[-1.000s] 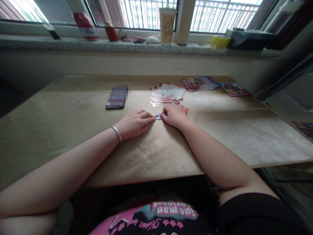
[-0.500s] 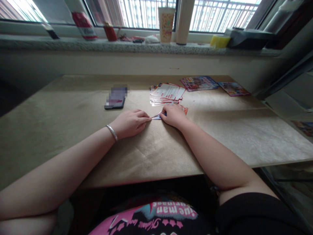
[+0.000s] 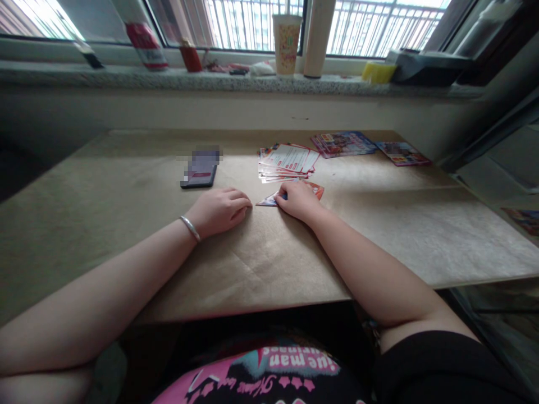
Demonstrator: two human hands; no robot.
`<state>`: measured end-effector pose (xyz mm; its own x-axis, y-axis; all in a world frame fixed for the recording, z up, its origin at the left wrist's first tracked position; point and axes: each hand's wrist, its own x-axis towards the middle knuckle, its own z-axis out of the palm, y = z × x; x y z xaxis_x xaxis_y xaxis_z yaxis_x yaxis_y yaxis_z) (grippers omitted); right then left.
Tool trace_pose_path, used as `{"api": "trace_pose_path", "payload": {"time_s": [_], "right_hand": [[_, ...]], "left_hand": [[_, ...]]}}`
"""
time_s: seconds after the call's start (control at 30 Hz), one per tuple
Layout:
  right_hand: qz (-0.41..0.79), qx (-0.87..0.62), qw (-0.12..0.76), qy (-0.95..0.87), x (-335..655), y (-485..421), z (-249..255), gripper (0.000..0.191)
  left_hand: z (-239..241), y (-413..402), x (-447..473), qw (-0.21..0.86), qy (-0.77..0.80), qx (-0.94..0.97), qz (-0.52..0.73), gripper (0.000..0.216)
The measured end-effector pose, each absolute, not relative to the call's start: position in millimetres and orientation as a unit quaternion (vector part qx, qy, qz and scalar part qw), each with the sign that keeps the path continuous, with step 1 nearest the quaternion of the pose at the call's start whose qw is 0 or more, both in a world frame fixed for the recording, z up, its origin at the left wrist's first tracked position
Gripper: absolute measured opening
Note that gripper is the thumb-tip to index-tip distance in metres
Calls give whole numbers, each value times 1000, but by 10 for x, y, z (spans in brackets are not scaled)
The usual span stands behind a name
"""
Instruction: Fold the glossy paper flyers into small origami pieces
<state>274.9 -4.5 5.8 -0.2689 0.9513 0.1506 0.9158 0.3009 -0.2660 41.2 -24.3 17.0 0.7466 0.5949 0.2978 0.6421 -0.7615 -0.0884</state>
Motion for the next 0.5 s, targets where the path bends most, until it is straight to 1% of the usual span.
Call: {"api": "trace_pose_path", "payload": {"time_s": [0.13, 0.2, 0.37, 0.5], "right_hand": [[76, -608, 182, -769, 2630, -67, 38, 22], [66, -611, 193, -765, 2582, -76, 44, 25], [54, -649, 158, -742, 2632, -98, 116, 31], [94, -666, 152, -724, 2772, -88, 139, 29]], "left_hand": [[154, -256, 472, 101, -309, -932, -162, 29], [131, -275, 513, 100, -291, -939, -152, 31], [91, -327, 571, 84, -310, -941, -107, 31], [85, -320, 572, 92, -323, -936, -108, 42]]}}
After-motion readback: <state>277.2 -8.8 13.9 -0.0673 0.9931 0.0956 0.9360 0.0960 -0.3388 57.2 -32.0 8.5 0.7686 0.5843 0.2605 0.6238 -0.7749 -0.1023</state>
